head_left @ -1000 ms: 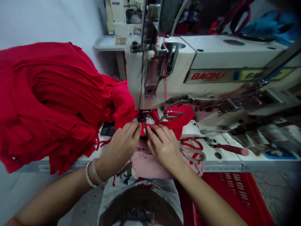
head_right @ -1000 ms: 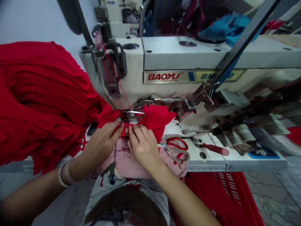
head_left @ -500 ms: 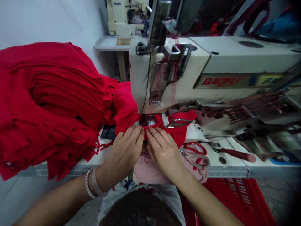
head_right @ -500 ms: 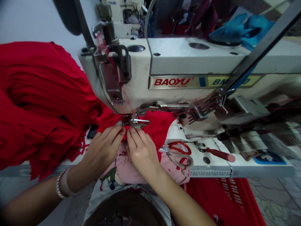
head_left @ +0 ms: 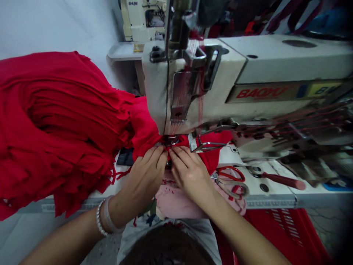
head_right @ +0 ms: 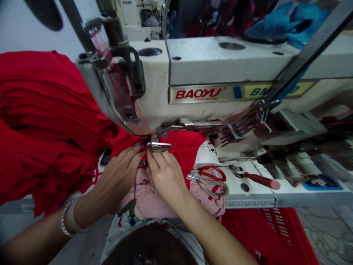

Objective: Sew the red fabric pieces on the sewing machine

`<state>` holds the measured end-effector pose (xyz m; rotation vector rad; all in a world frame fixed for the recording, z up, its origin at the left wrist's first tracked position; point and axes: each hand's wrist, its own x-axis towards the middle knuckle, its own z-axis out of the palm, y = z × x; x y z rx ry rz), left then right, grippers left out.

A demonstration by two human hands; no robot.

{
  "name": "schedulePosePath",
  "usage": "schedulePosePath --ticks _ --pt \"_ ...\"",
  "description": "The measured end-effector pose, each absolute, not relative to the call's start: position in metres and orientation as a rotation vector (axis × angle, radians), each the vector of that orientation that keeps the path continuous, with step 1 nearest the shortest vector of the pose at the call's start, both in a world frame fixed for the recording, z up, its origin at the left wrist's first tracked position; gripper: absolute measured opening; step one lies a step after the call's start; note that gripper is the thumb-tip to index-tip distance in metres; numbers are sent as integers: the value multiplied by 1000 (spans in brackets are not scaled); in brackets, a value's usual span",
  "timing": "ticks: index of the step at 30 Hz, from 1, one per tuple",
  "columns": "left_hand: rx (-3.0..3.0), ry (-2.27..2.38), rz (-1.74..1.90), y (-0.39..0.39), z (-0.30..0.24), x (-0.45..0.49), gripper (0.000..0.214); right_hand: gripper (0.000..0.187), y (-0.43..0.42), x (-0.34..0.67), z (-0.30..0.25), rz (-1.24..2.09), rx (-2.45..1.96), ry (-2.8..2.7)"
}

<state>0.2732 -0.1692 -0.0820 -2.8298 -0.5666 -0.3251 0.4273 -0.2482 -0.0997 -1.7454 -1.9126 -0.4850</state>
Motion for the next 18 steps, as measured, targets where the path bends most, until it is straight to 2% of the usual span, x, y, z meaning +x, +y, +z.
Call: schedulePosePath --ticks 11,18 --pt "-2930 -561 -461 -161 -76 277 34 25 -247 432 -99 -295 -1661 -1794" --pt "-2873 -472 -547 -154 -76 282 33 27 -238 429 -100 -494 -1697 -1912"
